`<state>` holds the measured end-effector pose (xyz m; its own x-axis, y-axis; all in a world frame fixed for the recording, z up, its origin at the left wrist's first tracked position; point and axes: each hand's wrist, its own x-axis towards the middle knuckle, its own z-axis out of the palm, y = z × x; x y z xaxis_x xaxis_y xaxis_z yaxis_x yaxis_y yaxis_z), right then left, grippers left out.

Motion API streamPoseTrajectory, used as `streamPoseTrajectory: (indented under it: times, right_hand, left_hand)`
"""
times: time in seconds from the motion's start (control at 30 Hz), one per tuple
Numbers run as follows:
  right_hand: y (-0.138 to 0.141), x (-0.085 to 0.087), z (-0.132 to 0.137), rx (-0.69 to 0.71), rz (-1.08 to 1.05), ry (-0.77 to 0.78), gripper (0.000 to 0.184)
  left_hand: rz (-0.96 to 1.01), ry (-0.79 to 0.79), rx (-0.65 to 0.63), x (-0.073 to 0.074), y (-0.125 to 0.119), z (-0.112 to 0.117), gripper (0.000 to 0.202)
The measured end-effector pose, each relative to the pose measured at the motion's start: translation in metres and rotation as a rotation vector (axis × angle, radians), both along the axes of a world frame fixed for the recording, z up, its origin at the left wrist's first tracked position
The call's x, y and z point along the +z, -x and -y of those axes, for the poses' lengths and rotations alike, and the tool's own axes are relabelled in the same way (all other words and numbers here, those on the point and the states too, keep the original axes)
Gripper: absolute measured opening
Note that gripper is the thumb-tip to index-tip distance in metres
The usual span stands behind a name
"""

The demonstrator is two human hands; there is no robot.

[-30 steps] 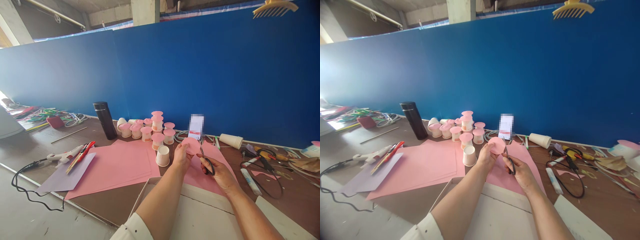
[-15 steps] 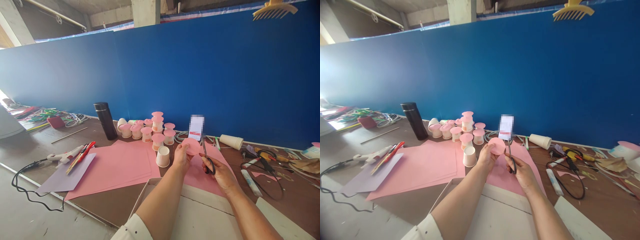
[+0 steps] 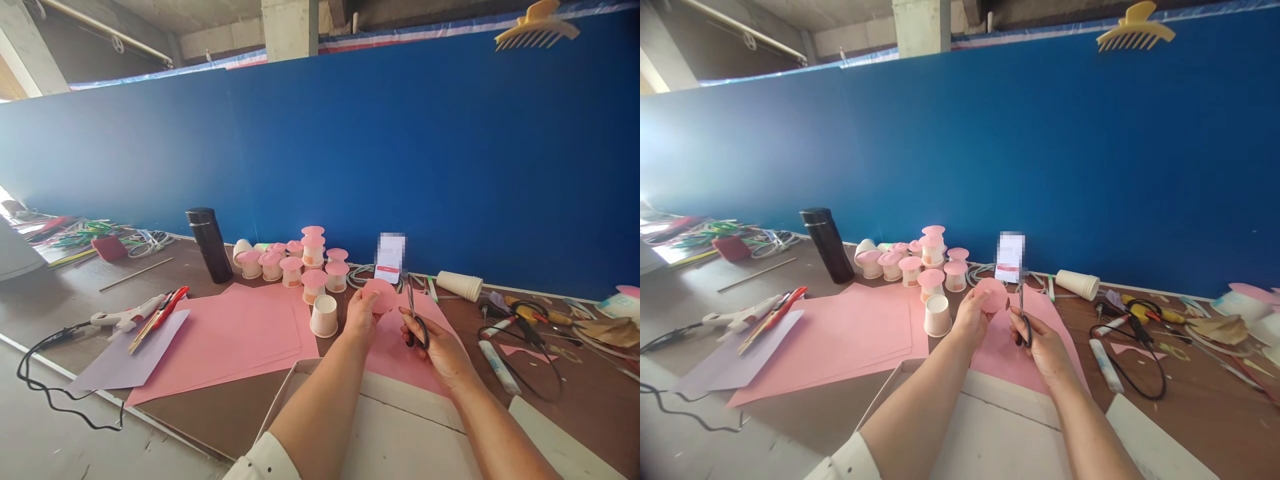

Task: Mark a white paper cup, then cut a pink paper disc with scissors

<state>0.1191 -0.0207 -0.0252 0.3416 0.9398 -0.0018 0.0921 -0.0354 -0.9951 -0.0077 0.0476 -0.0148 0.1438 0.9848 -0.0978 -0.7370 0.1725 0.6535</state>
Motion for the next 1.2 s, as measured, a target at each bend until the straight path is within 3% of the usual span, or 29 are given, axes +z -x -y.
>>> streamPoseTrajectory:
  times: [0.33,0.8,1.2]
  right_hand:
    - [-0.0022,-0.0005,0.0005,0.097,-0.053,0.083,0.059]
    - [0.0005,0.0014,-0.0003,0.097,-0.032,0.123,0.056]
    - [-0.001,-0.0009,-0.0015,0.133,0.003,0.122,0.048]
  left_hand:
    - [0.013,-0.008,-0.036,0.0032,0.0009,0.0018,0.035]
    - [0.035,0.108,-0.005,0.0022,0.0031,0.0007,0.022]
    - [0.016,0.116,-0.039,0.0014,0.0037,-0.0017,0.028]
